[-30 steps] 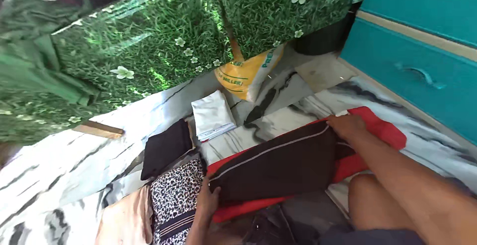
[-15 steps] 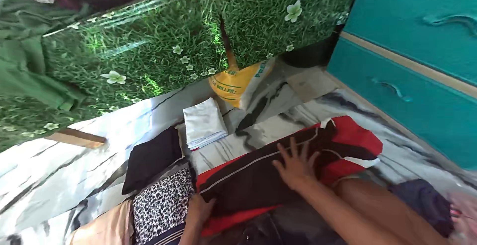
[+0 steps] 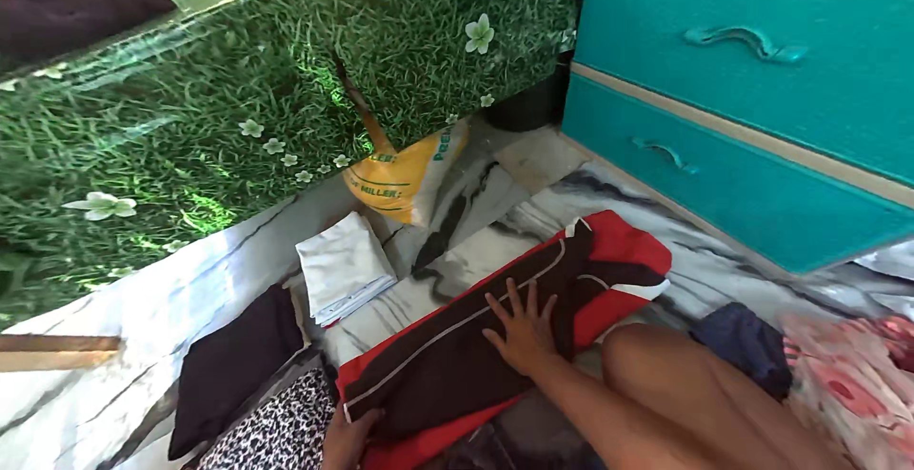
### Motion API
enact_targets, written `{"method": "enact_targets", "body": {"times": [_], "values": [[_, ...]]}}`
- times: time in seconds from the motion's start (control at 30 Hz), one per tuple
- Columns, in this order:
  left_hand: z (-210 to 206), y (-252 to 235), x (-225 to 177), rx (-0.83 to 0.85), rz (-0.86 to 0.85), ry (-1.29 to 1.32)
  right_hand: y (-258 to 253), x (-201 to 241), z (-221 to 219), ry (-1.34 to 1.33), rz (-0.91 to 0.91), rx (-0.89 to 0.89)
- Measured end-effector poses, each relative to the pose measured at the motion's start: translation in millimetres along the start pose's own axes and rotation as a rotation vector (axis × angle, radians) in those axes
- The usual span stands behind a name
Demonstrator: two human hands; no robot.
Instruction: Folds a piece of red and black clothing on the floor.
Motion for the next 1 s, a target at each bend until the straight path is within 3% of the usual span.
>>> {"method": "enact_targets", "body": {"times": [0.13,0.3,0.37,0.47,0.6,0.67,0.73,0.8,0.87,1.0], "values": [[1.3,0.9,-24.1,-0.074,-0.138,0.044,-2.1,0.1,0.5,-0.006,-0.015,0.000],[23.0,-4.2,-63.0,-0.053,-0.173,0.087,-5.4,8.7,3.4,-0.030,-0.015,0.003],[46.3,-8.6,-102.4,-0.035,-0.221,0.055,-6.3,22.7,2.7,-0.064,-0.014,0.050],[95.8,-12.2,-176.7,-0.035,-0.299,-0.150,-0.5,65.4,5.2,-0.173,0.025,0.284],[127.8,5.8,-286.9,-0.057,-0.337,-0.465,16.9,118.7,51.8,-0.643,0.141,0.625],[103.8,21.8,-337.7,-0.058,-0.405,-0.555,27.9,125.7,94.4,-0.974,0.151,0.859],[46.9,38.1,-369.5,0.021,-0.489,-0.520,27.9,113.0,120.2,-1.176,0.141,1.038],[-30.7,49.4,-379.9,0.198,-0.565,-0.321,16.9,85.0,146.4,-1.284,0.161,1.037],[-95.9,46.1,-365.2,0.367,-0.569,-0.232,-4.0,41.7,152.9,-1.355,0.065,0.897],[-128.1,0.7,-271.5,0.267,-0.547,-0.526,-59.6,-46.3,71.7,-1.302,-0.280,0.746]]}}
Point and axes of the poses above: each hand's wrist, its own y-axis away from the middle knuckle, its own z-axis out of the back of the hand, x = y × z, the point moved 9 cm from there along -y, towards the middle knuckle, and after that the axes turned 14 degrees about -z, right-handed, at the moved point
